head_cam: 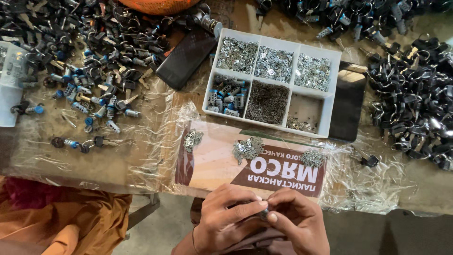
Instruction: The person sits at a workbench covered with piles of small metal lock cylinders and picks up individual lock parts, fitting and pressing them together by hand. They place finished lock cylinders into the compartments of a white plastic sorting tray and reach into a pile for the next part.
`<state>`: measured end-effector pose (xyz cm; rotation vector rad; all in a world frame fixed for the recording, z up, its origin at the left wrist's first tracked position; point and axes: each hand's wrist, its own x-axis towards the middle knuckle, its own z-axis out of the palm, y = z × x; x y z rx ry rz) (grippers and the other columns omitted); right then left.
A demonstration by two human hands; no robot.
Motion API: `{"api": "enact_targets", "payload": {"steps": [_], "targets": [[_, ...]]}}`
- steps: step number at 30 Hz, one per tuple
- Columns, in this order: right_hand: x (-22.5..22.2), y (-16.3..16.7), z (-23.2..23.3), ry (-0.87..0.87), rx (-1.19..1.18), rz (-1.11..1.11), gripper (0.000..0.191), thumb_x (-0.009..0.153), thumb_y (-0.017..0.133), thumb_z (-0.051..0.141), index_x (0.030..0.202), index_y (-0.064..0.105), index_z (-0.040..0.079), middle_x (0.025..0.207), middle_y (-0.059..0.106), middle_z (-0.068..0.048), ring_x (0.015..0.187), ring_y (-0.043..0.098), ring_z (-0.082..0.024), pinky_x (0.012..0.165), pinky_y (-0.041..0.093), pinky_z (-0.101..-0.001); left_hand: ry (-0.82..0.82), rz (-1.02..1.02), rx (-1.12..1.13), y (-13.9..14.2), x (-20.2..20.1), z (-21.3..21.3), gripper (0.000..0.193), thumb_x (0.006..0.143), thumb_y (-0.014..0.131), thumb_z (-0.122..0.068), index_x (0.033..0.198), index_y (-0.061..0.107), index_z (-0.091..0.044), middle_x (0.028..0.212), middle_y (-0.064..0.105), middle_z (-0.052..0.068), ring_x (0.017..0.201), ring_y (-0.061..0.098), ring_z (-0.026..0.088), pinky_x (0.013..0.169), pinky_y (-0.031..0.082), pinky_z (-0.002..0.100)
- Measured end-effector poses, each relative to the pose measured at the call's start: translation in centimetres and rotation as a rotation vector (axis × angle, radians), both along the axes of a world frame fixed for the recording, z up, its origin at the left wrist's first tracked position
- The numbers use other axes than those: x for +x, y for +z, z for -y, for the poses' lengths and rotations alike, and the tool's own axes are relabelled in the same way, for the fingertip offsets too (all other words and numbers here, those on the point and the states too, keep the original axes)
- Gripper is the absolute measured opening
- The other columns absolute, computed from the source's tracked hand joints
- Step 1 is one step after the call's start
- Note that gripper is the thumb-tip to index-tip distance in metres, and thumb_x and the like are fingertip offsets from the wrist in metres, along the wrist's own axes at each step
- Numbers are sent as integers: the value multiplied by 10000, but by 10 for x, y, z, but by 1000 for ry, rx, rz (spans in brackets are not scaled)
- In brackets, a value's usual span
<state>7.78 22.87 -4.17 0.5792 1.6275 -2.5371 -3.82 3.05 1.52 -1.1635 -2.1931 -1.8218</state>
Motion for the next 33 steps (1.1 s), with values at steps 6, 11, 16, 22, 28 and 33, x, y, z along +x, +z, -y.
{"api": "enact_targets", "payload": {"steps": [6,11,16,22,28,33], "targets": [[-6,-2,-1,55,-214,-1,197,862,731,-75,1046,659,-68,1081,705,-167,1002,689,-217,863,559,-371,-12,64,63,-1,1,4,412,766,953,-125,1124,755,-79,1067,723,59,954,735,232,807,599,335],[-30,20,20,9,-8,29,244,843,780,24,1063,701,-46,1060,715,-137,953,719,-219,792,601,-364,34,134,115,-5,-2,17,432,739,965,-120,1110,749,-72,1083,730,80,923,726,191,741,602,299],[-68,45,54,44,1446,-334,398,824,817,226,1189,714,103,1046,662,-48,898,661,-240,765,539,-344,202,291,174,-6,-7,46,430,726,961,-71,1105,759,-55,1089,742,101,749,647,75,636,559,226],[-80,51,54,135,1591,-327,483,803,799,333,1233,746,118,1003,634,-77,862,628,-257,700,530,-383,301,223,149,-6,-13,60,434,717,958,-80,1102,759,-60,1068,740,96,679,610,54,592,523,202],[-43,34,23,130,1607,-490,415,759,840,262,1115,744,74,1117,666,-92,963,640,-281,801,546,-410,232,244,148,-13,-14,53,442,730,955,-91,1123,754,-62,1084,734,101,723,643,76,609,545,209],[-30,20,10,94,1497,-622,290,734,843,91,1008,749,76,1103,682,-76,996,653,-287,830,536,-407,152,263,135,-19,-9,38,437,730,961,-107,1114,758,-68,1070,733,93,730,651,87,605,541,209]]}}
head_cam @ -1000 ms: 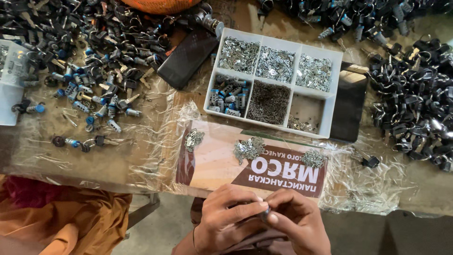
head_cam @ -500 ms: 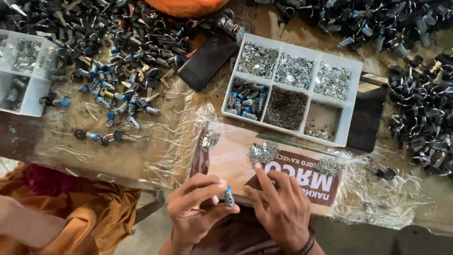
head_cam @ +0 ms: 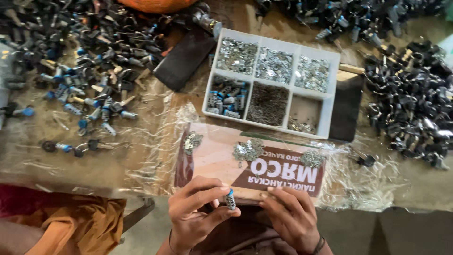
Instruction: The person sits at a workbench covered with piles of small metal lock cylinders and picks up individual lock parts, fitting and pressing them together by hand. They place finished lock cylinders into the compartments of a white plastic sorting tray and reach into a pile for the next part.
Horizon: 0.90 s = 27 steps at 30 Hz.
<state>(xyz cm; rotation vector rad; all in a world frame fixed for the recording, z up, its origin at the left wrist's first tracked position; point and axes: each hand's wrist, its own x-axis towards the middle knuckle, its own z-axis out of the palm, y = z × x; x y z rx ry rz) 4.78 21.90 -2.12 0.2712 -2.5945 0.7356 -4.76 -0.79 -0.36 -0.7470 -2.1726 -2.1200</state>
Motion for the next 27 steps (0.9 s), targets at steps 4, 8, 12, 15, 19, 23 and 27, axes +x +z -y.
{"api": "enact_targets", "payload": {"steps": [4,8,12,15,19,23,27], "targets": [[-4,-2,-1,7,-59,-19,246,764,831,56,992,743,88,1064,690,-41,964,646,-259,811,538,-384,-33,-1,-9,1,5,-9,438,712,969,-112,1096,763,-68,1054,738,91,714,648,80,599,540,216],[0,4,0,66,-122,-17,326,701,774,39,1020,714,77,1039,690,-54,955,635,-257,811,522,-400,-45,-18,-11,2,11,-17,460,702,970,-119,1105,755,-61,1052,740,101,763,661,101,617,551,227],[14,12,6,-79,-871,152,245,860,777,-69,1040,677,64,988,707,-78,893,676,-195,798,542,-297,-79,-20,4,-2,17,-28,467,676,973,-137,1084,755,-72,1030,752,104,776,683,117,584,551,213],[16,15,5,-178,-1015,195,211,882,734,-89,1061,683,10,946,663,-128,826,639,-219,740,513,-287,-104,-35,5,-7,19,-35,477,657,981,-150,1074,763,-73,1001,759,95,721,673,98,562,541,209],[19,19,-6,-177,-276,-104,203,869,715,-44,1063,724,13,899,682,-74,791,672,-188,699,538,-283,-123,-64,-3,-8,20,-41,458,683,975,-173,1077,765,-68,997,758,92,689,654,90,562,534,209],[28,19,0,-90,-974,53,145,869,694,-117,987,718,-35,943,755,-159,814,724,-184,698,551,-291,-150,-92,14,-7,20,-45,413,736,946,-157,1095,761,-69,1038,749,91,737,668,110,599,548,213],[35,14,7,-106,-960,-46,156,866,703,-111,995,700,-23,945,766,-166,865,773,-198,767,621,-294,-163,-43,-33,-1,23,-43,398,754,948,-115,1104,765,-63,1055,738,78,725,648,96,595,532,220]]}}
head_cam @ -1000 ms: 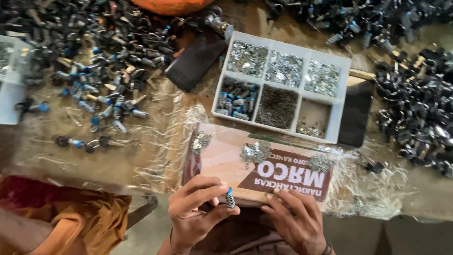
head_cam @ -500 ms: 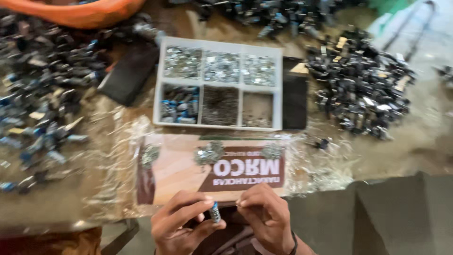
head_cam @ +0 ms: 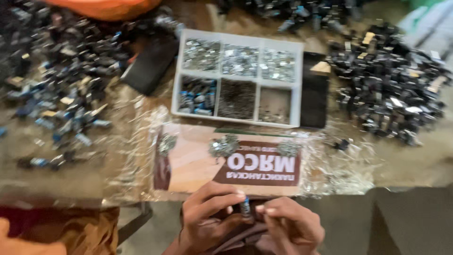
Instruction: The person sits at a workbench covered with piles of small metal lock cylinders and picks up individual lock parts, fitting and pressing them together by hand. They place finished lock cylinders into the compartments of a white plastic sorting tray and reach into a pile for the next part.
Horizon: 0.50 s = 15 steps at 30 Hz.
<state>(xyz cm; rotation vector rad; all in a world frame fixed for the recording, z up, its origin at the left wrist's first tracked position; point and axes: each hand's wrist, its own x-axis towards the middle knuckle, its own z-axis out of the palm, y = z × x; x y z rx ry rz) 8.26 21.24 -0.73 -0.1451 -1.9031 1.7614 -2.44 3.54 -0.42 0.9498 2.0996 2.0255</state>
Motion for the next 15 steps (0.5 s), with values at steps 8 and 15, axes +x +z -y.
{"api": "enact_targets", "payload": {"steps": [8,15], "targets": [[0,-4,-4,200,-178,233,151,828,749,-144,949,745,-53,997,706,-187,928,705,-223,803,567,-306,7,-48,9,15,-4,0,428,761,943,-99,1134,738,-64,1073,721,76,851,709,164,679,592,271],[-9,3,-7,228,-105,281,147,800,779,-81,938,755,-36,952,717,-117,870,706,-161,735,555,-263,68,-196,-65,19,-7,-3,419,702,939,-122,1068,742,-70,1004,723,78,880,736,231,755,596,325]]}}
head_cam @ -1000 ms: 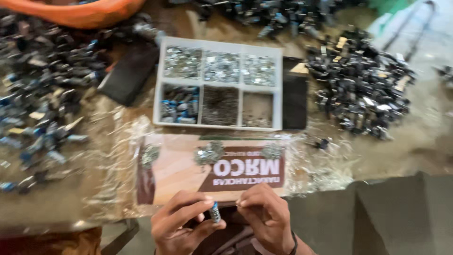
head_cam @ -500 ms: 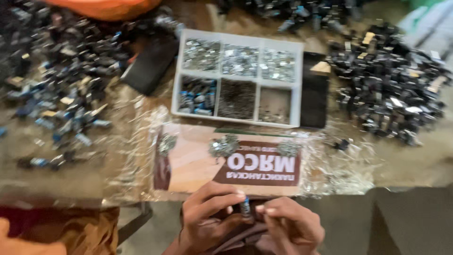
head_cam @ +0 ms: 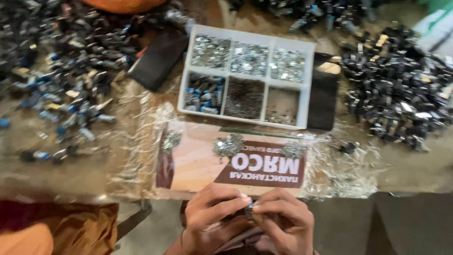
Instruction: The person sits at a workbench covered with piles of small metal lock cylinders and picks up individual lock parts, fitting and pressing them together by hand. They place finished lock cylinders into the compartments of a white plastic sorting tray and reach into a pile for the next part.
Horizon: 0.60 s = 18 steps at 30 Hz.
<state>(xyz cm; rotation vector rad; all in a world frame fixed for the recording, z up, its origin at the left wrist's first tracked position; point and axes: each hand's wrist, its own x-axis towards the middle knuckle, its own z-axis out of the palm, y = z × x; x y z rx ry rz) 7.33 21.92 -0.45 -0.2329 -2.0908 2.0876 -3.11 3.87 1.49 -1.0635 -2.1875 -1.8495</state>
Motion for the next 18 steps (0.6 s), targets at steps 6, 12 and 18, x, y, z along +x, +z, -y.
{"api": "enact_targets", "payload": {"steps": [6,12,18], "targets": [[-1,4,-14,74,-675,303,219,837,755,-69,1044,688,-41,947,649,-89,883,649,-155,767,525,-289,-22,-75,33,-8,0,-11,428,704,953,-171,1062,741,-73,976,720,80,814,725,218,700,582,308],[1,3,-18,-169,360,149,220,847,806,66,1047,721,27,1010,711,-82,919,686,-192,803,547,-309,-86,107,153,-17,-3,-12,446,686,978,-154,1061,758,-52,990,744,96,740,681,142,579,529,234],[-6,6,-18,-317,1134,105,485,772,827,250,1211,713,79,1091,654,-98,965,619,-295,832,519,-399,-33,158,92,-16,-9,0,462,663,985,-128,1053,757,-33,1004,740,93,803,683,147,584,553,225]]}}
